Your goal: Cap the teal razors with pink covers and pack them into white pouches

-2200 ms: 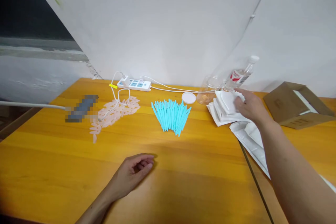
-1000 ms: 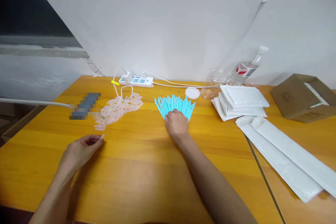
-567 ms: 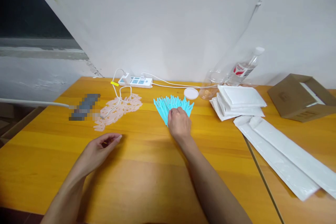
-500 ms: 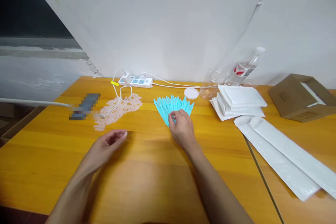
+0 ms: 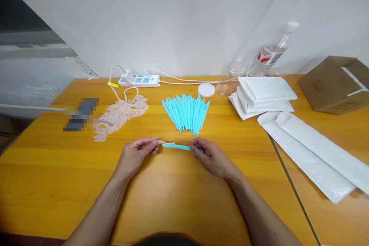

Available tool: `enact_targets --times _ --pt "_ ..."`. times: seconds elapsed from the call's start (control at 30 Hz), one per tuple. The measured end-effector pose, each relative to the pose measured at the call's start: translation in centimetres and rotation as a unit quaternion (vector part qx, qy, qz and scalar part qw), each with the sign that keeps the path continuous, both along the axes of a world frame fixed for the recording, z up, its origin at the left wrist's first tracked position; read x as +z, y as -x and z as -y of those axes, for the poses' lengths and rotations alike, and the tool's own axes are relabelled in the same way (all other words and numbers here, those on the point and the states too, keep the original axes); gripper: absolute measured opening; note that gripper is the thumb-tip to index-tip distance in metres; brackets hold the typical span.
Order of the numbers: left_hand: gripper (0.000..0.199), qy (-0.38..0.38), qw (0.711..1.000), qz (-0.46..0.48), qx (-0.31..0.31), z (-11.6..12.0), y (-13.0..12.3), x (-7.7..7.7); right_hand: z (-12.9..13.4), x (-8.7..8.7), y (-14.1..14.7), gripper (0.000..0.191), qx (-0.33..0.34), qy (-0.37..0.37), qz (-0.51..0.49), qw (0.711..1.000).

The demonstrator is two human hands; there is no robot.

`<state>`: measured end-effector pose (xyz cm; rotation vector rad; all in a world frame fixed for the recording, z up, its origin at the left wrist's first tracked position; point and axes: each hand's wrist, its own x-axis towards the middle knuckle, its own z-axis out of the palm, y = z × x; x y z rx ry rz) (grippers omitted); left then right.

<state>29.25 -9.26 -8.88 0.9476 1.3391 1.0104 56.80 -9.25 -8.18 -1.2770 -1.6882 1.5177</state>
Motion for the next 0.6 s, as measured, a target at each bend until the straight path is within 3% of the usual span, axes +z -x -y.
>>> enact_targets --times 0.23,0.37,0.6 --pt "0.033 -0.042 0.995 -0.057 -0.063 -0.03 1.00 0.17 -0.28 -0.01 -0.71 0.033 -0.018 0.011 0.012 1.000" --pt "0.033 -0.029 0.995 -0.062 -0.078 0.10 0.58 -0.05 -0.27 -0.04 -0.77 0.032 -0.014 0.013 0.013 1.000" --pt "0.031 0.008 0.999 0.008 -0.046 0.28 0.55 0.09 -0.27 -0.14 -0.78 0.034 -0.017 0.010 0.021 1.000"
